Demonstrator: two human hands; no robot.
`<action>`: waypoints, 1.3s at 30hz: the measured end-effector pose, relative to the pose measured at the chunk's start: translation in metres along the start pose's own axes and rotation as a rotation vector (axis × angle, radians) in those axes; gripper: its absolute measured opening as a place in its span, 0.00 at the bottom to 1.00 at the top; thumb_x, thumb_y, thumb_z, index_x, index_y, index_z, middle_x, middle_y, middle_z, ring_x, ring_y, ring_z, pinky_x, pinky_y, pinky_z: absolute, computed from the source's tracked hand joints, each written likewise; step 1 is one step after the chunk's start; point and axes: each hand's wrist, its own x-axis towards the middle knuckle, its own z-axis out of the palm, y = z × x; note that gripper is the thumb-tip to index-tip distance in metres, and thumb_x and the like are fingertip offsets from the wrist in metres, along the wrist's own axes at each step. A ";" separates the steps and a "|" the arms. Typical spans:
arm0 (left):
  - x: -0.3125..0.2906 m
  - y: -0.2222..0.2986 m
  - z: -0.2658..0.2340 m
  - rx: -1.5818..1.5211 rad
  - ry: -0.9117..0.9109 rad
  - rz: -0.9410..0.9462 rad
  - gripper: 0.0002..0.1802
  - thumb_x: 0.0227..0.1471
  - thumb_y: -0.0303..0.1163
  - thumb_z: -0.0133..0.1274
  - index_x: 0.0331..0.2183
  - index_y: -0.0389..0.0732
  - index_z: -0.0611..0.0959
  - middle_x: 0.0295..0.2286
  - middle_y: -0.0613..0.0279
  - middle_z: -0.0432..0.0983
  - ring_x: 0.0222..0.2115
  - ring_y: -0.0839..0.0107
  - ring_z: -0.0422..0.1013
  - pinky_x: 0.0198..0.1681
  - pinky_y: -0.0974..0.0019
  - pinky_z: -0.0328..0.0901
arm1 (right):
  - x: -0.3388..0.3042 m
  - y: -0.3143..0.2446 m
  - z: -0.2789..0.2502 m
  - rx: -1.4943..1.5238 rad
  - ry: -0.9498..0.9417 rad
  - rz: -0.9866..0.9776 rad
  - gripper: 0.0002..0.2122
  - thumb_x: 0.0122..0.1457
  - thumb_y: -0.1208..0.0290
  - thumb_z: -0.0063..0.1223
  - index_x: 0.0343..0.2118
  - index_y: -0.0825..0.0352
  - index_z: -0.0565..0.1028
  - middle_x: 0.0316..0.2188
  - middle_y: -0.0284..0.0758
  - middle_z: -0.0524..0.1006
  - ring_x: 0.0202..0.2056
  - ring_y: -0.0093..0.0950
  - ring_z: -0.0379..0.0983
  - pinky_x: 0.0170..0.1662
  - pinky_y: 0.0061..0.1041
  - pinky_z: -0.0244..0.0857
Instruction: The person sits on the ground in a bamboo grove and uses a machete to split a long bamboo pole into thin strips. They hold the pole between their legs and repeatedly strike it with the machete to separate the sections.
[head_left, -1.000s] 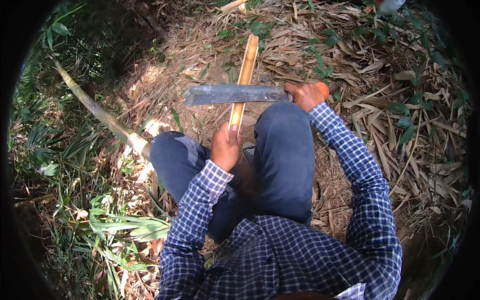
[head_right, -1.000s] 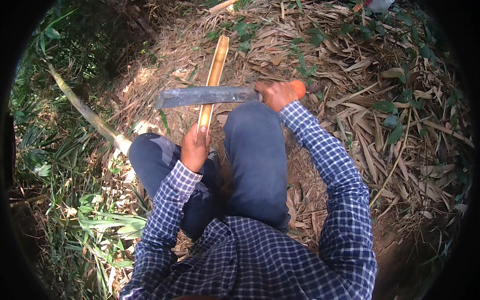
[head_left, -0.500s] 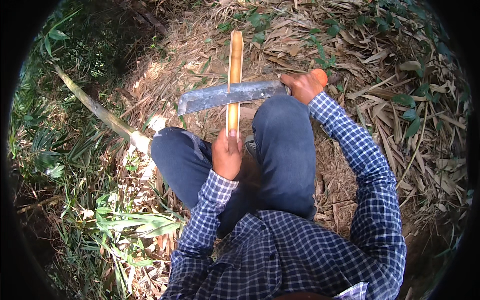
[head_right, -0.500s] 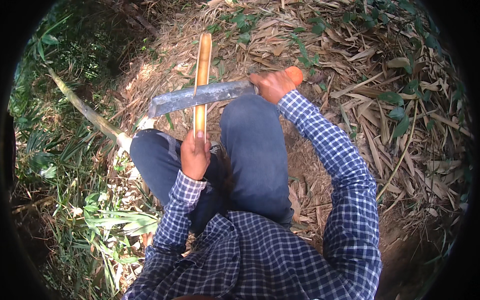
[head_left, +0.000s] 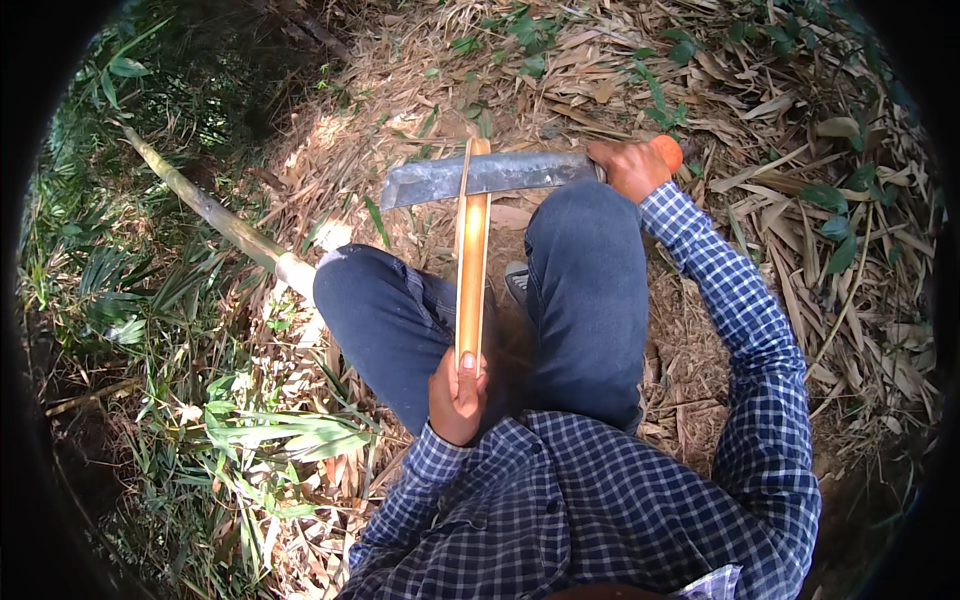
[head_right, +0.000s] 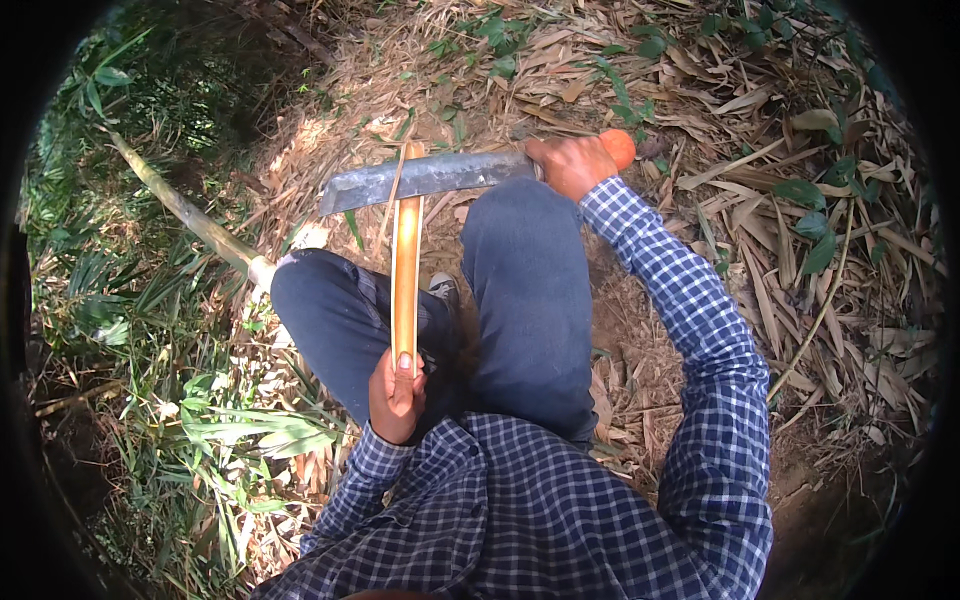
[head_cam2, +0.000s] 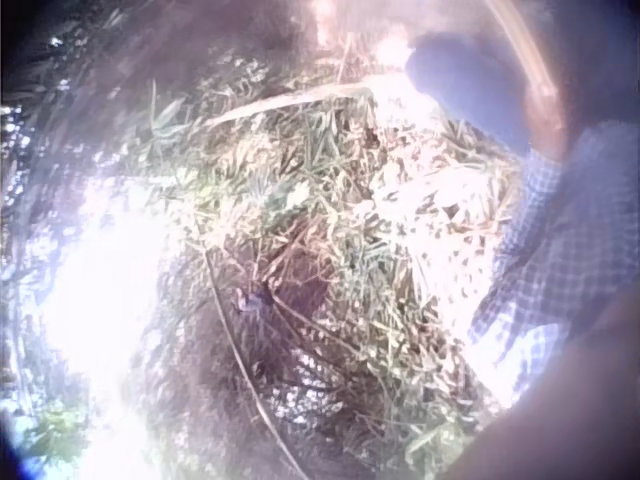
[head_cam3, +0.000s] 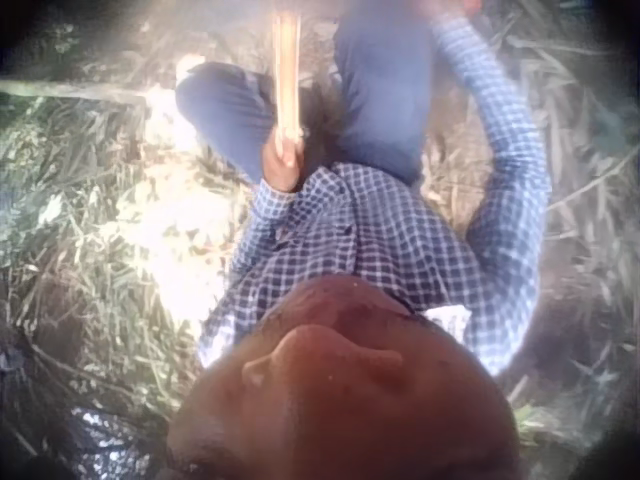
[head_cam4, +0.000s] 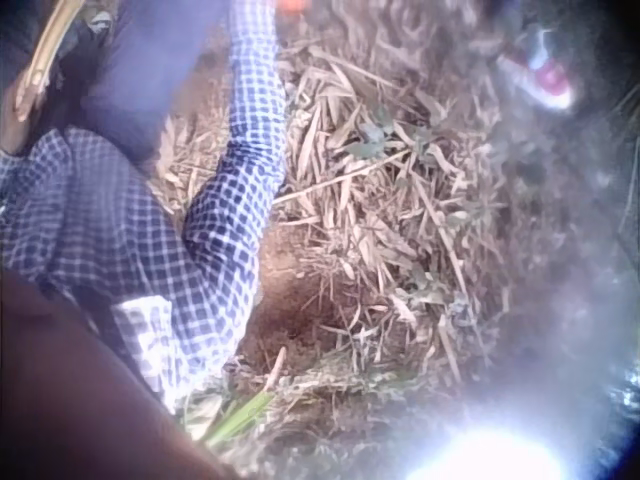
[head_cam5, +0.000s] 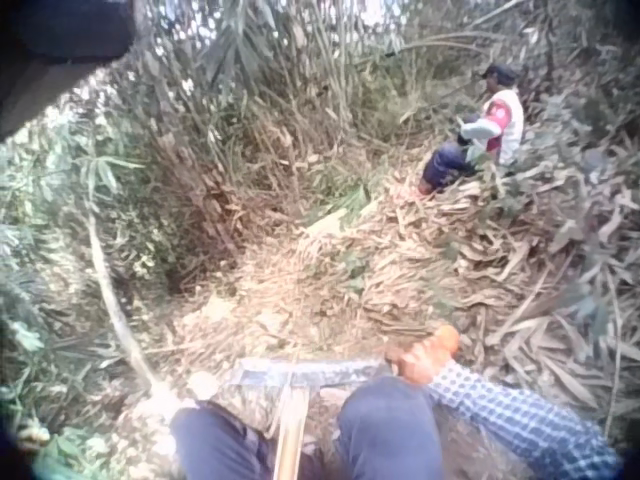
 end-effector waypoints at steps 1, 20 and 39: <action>-0.007 -0.006 -0.005 0.017 0.008 -0.014 0.19 0.62 0.47 0.41 0.31 0.40 0.70 0.16 0.72 0.61 0.13 0.86 0.55 0.16 0.79 0.50 | -0.006 0.010 0.010 -0.007 -0.026 0.061 0.13 0.49 0.60 0.54 0.34 0.63 0.75 0.15 0.43 0.74 0.20 0.42 0.74 0.24 0.41 0.66; 0.150 0.051 0.049 -0.111 -0.119 0.084 0.12 0.63 0.39 0.39 0.32 0.41 0.70 0.15 0.72 0.61 0.08 0.84 0.53 0.09 0.76 0.49 | -0.009 -0.014 -0.012 0.174 0.030 0.077 0.10 0.45 0.65 0.57 0.30 0.64 0.74 0.16 0.44 0.75 0.22 0.44 0.74 0.27 0.42 0.66; 0.068 -0.004 0.023 -0.008 -0.066 0.080 0.16 0.63 0.43 0.39 0.31 0.40 0.69 0.13 0.73 0.59 0.08 0.85 0.52 0.09 0.78 0.49 | -0.012 -0.014 -0.014 0.135 0.036 0.094 0.14 0.48 0.59 0.57 0.31 0.64 0.75 0.14 0.44 0.73 0.19 0.42 0.73 0.24 0.41 0.65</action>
